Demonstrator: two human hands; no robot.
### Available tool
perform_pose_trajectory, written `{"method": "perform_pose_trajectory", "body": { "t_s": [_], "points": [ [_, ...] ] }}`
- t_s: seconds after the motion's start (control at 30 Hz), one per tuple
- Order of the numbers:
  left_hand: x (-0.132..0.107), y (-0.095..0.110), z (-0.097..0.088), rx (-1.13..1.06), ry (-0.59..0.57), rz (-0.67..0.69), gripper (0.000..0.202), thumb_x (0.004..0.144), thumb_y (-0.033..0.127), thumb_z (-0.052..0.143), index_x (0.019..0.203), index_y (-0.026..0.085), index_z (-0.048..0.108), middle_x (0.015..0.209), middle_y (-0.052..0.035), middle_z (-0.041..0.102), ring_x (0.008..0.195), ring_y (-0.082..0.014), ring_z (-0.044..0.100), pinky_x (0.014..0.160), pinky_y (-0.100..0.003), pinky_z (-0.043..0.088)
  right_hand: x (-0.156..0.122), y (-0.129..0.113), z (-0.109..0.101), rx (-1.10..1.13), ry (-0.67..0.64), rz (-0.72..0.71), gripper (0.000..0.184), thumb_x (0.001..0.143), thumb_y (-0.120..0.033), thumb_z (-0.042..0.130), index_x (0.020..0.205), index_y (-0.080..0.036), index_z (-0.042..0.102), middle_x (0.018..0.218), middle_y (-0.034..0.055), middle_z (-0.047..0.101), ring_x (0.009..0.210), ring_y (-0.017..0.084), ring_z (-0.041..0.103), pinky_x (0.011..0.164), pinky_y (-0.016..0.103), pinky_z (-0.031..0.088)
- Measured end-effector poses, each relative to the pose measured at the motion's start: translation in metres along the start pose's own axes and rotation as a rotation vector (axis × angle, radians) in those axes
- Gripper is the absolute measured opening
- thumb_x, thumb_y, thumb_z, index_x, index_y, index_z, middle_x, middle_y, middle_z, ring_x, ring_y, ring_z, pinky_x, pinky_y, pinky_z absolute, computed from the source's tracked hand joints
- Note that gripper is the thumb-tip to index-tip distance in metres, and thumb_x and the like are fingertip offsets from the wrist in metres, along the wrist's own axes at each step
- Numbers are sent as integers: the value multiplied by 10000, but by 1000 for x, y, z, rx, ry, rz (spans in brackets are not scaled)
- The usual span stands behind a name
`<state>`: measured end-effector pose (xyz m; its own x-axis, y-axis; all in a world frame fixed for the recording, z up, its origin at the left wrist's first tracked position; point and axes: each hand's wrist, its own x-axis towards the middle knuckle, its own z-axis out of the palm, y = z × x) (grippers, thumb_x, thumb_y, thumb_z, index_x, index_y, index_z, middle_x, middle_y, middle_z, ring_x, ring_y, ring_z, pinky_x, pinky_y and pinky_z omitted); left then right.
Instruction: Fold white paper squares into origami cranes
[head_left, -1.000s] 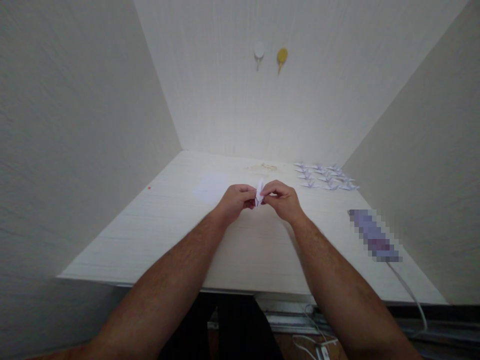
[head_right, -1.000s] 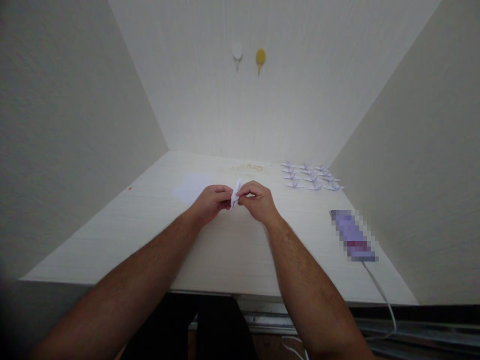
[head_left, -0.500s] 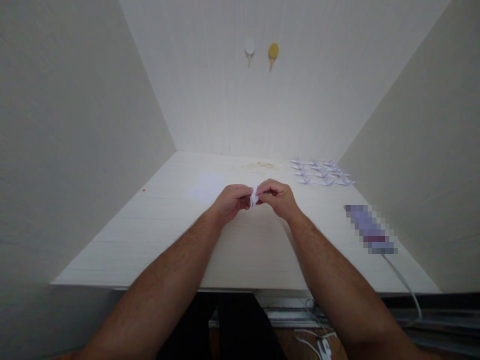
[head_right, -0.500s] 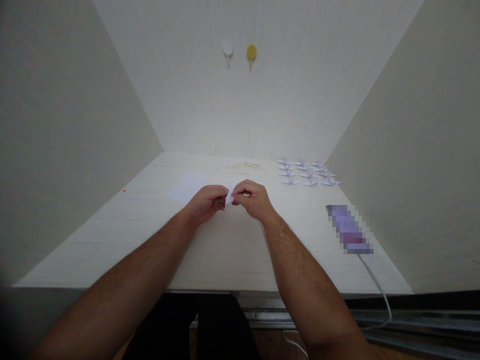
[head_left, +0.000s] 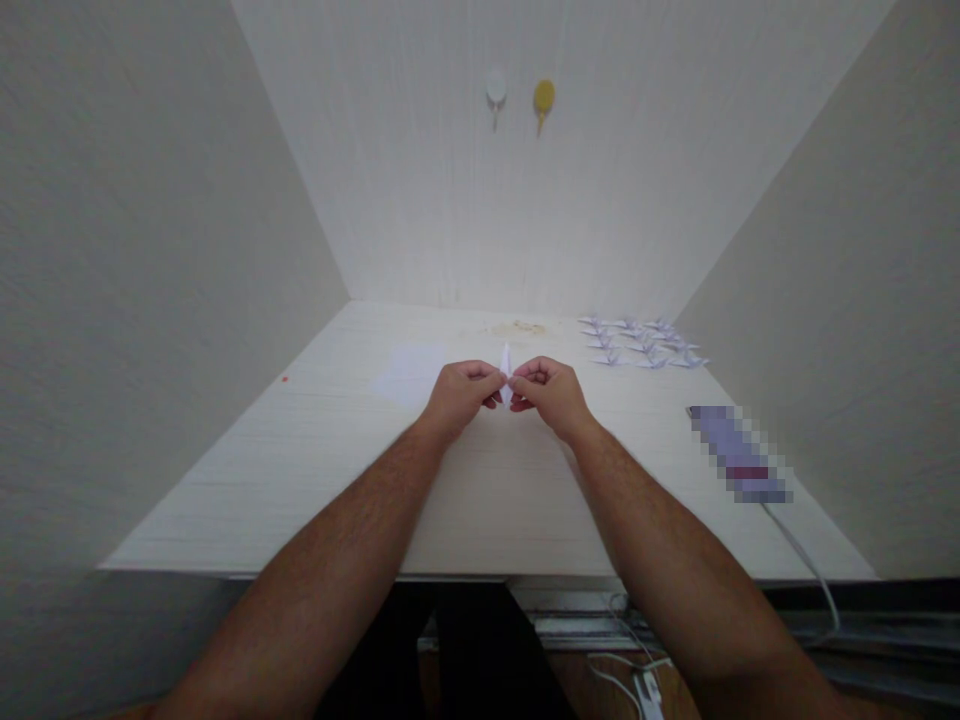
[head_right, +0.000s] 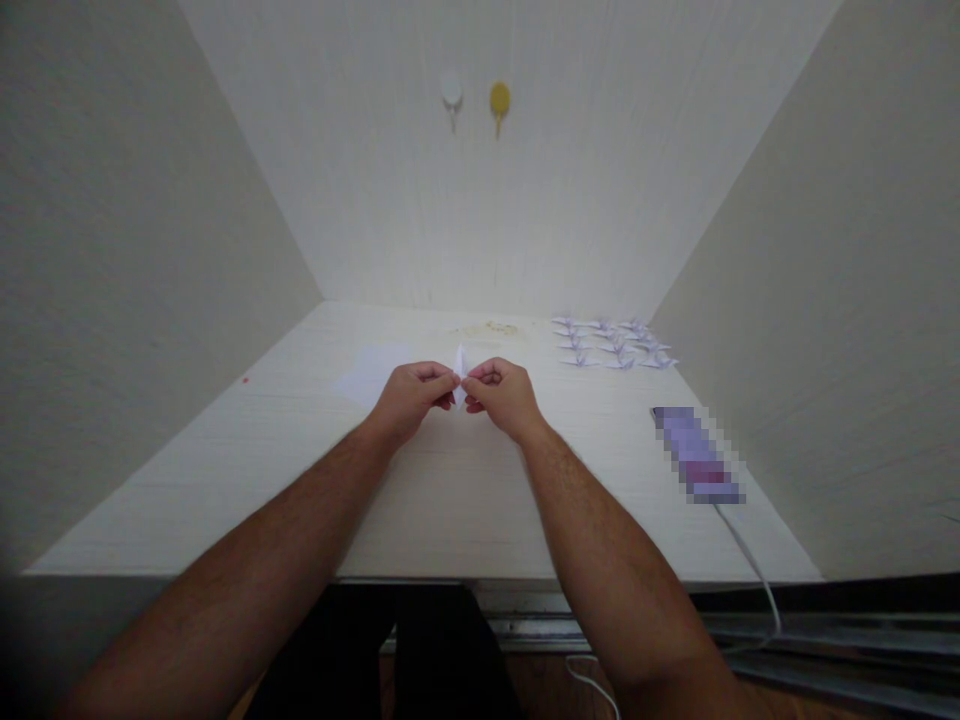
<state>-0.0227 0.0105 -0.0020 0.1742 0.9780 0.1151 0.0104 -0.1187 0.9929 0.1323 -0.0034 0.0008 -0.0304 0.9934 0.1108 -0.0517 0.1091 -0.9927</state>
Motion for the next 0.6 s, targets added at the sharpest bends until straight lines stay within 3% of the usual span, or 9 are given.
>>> {"method": "perform_pose_trajectory", "body": {
  "t_s": [0.27, 0.6],
  "points": [
    [-1, 3, 2, -36, 1, -31, 186, 666, 307, 708, 681, 132, 650, 554, -9, 615, 484, -99, 542, 516, -235, 456, 1, 1, -1, 54, -23, 64, 281, 597, -325, 780, 741, -157, 606, 574, -20, 636, 480, 107, 591, 498, 275, 561],
    [-3, 5, -1, 152, -20, 60, 178, 686, 308, 678, 691, 139, 620, 576, -20, 629, 513, -112, 563, 515, -227, 452, 0, 0, -2, -88, -14, 10, 231, 628, -332, 738, 676, -162, 588, 535, -18, 613, 445, 101, 559, 449, 227, 482]
  ]
}}
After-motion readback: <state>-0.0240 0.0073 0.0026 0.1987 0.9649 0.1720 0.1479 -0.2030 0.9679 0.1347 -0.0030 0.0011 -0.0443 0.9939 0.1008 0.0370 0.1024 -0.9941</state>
